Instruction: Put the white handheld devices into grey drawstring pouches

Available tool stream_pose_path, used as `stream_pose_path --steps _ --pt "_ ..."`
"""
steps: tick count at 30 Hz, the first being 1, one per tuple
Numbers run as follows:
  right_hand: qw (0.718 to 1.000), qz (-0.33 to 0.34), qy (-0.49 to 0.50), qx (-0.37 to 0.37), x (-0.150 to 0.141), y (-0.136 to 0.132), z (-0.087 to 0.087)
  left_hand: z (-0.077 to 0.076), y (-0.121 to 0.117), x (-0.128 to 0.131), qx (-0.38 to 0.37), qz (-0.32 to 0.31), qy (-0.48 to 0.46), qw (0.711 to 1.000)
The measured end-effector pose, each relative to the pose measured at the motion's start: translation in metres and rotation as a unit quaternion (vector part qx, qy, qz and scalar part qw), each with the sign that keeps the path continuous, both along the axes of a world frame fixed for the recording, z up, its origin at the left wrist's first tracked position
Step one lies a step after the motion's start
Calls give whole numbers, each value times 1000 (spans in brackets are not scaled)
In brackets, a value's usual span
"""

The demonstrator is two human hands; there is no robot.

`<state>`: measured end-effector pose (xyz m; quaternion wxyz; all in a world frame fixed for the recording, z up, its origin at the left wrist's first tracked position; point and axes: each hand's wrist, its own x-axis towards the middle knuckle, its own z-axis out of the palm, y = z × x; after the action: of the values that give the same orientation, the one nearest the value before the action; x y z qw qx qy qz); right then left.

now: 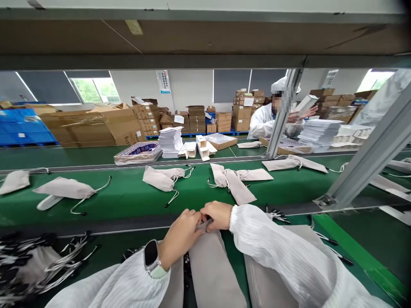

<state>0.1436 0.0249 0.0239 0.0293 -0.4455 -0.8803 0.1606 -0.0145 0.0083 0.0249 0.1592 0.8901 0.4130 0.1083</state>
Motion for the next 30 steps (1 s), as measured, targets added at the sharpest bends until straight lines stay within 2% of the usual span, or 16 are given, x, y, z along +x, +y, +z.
stream_pose_path --steps 4,9,11,14,18,21,23,30 --pt "996 25 71 -55 10 13 -11 7 1 -2 -28 -11 4 1000" --pt "960 38 191 -200 29 25 -16 17 1 -1 -73 -3 -111 991" --pt "957 22 215 -196 32 28 -22 15 0 1 -86 4 -136 987" --pt "962 -6 224 -155 30 30 -33 7 -6 6 -74 -11 -123 990" --pt "965 -7 229 -130 24 29 -41 -4 -17 10 22 -62 -45 997" --pt "966 3 233 -110 20 27 -40 -9 -23 10 116 -82 39 989" --pt "966 10 235 -106 20 26 -38 -10 -25 10 150 -89 70 982" --pt "969 10 219 -112 28 22 -21 -15 -26 11 165 -118 64 977"
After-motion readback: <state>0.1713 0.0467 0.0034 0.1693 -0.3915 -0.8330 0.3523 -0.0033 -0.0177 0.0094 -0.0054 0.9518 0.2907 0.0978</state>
